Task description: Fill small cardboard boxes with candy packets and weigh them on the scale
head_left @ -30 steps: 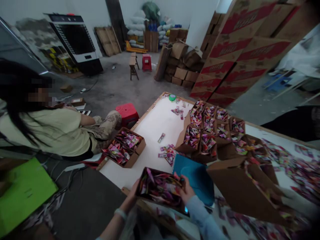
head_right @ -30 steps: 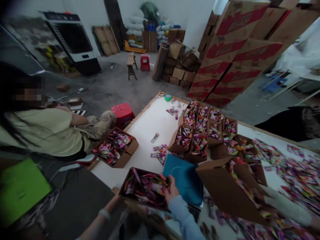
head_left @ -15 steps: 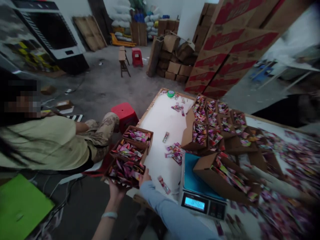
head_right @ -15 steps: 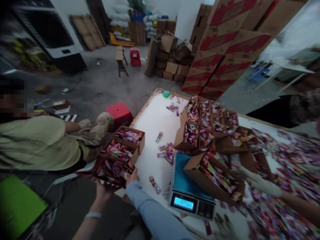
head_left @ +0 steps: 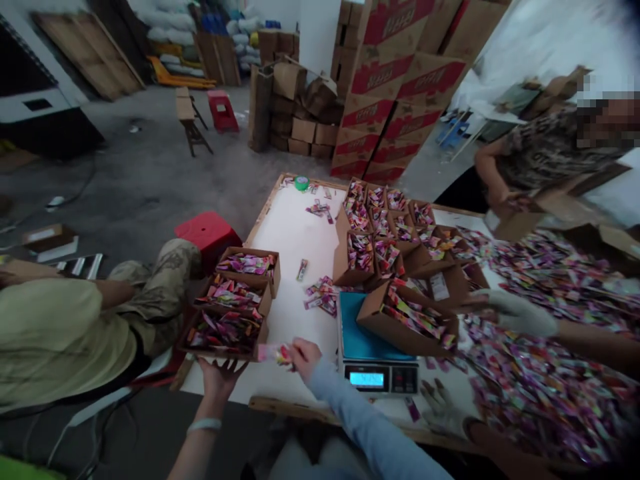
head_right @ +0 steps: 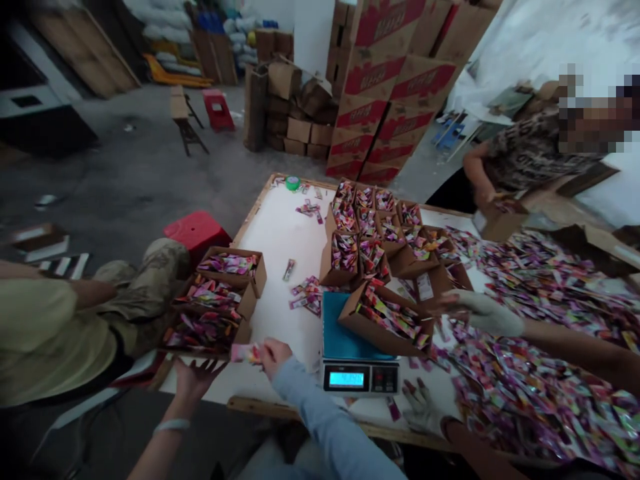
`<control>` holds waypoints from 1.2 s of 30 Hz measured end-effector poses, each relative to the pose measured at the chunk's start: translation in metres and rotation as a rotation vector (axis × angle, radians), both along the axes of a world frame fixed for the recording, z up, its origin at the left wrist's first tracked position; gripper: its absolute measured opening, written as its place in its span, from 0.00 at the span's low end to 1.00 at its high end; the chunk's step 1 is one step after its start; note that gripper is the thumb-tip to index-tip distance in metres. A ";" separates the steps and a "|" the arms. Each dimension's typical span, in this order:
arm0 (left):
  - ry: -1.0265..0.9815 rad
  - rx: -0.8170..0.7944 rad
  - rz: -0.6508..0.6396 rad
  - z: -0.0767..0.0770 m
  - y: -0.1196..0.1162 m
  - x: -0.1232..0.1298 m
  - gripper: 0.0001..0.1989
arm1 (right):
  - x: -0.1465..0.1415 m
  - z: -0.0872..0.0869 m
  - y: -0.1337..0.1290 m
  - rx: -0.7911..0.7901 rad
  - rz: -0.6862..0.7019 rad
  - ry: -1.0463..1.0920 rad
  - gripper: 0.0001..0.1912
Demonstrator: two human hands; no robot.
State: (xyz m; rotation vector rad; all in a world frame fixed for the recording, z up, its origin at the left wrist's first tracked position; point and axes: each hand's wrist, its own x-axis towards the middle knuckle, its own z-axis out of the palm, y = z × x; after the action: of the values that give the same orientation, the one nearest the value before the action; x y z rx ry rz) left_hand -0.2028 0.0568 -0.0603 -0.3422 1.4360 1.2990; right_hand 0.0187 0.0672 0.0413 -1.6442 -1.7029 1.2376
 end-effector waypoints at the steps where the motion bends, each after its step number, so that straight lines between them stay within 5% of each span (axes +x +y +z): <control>1: 0.008 -0.009 -0.006 0.000 -0.004 0.003 0.41 | 0.024 0.001 -0.014 0.037 0.002 0.059 0.16; 4: 0.036 -0.050 -0.024 0.000 -0.013 0.014 0.37 | 0.104 -0.001 -0.065 0.101 -0.117 0.173 0.16; 8: 0.001 -0.183 -0.027 -0.006 -0.022 0.042 0.28 | 0.207 -0.008 -0.124 -0.036 -0.516 0.194 0.18; 13: 0.040 -0.256 -0.102 -0.009 -0.034 0.116 0.17 | 0.297 -0.004 -0.145 -0.113 -0.930 0.329 0.26; 18: 0.287 -0.147 -0.250 0.004 -0.028 0.194 0.09 | 0.325 0.008 -0.128 0.111 -1.012 0.294 0.26; 22: 0.434 0.007 -0.308 0.022 -0.012 0.228 0.09 | 0.338 0.018 -0.115 0.186 -0.927 0.198 0.28; 26: 0.530 0.102 -0.273 0.036 -0.005 0.238 0.12 | 0.364 0.022 -0.103 0.156 -0.812 0.073 0.29; 36: 0.561 0.109 -0.209 0.027 -0.019 0.240 0.15 | 0.391 0.032 -0.075 0.282 -0.930 -0.033 0.27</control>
State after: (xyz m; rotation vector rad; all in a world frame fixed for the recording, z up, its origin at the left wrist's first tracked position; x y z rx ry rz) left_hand 0.0372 0.0381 -0.0328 0.2655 1.7962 1.3508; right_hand 0.4093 -0.0079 0.0737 -1.9088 -0.8430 0.4897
